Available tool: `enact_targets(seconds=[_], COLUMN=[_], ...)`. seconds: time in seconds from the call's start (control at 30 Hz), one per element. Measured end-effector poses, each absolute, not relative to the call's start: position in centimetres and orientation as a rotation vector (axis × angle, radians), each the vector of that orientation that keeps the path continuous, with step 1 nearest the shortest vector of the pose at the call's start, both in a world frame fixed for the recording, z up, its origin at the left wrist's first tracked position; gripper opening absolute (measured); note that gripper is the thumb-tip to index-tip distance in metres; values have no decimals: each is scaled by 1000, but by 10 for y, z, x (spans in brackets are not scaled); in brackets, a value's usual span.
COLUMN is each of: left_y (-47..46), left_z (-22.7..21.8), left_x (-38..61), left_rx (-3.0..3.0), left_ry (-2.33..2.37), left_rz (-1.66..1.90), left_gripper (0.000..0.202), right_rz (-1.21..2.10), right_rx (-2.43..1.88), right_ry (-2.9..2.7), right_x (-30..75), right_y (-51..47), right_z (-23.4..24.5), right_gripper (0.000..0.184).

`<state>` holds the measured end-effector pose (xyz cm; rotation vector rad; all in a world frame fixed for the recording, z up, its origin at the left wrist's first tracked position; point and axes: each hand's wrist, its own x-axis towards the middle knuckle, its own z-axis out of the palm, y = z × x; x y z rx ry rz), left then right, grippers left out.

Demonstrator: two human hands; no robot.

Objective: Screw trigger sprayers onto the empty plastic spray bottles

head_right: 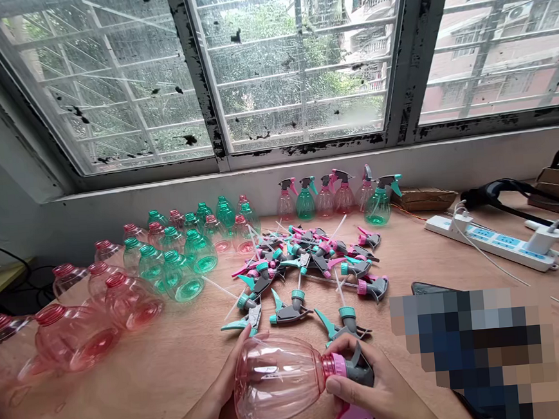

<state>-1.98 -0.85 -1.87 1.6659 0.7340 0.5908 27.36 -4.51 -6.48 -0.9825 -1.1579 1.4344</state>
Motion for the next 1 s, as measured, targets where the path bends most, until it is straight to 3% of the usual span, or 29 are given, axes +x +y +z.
enact_targets(seconds=[1.0], left_y=[-9], left_z=[-16], left_x=[-18], left_rx=[1610], left_ry=[728], left_rz=[591], left_gripper=[105], right_rz=[1406], right_rx=[-1026], right_ry=[-1137], right_x=[271], right_y=[-47], right_z=[-61], right_gripper=[39])
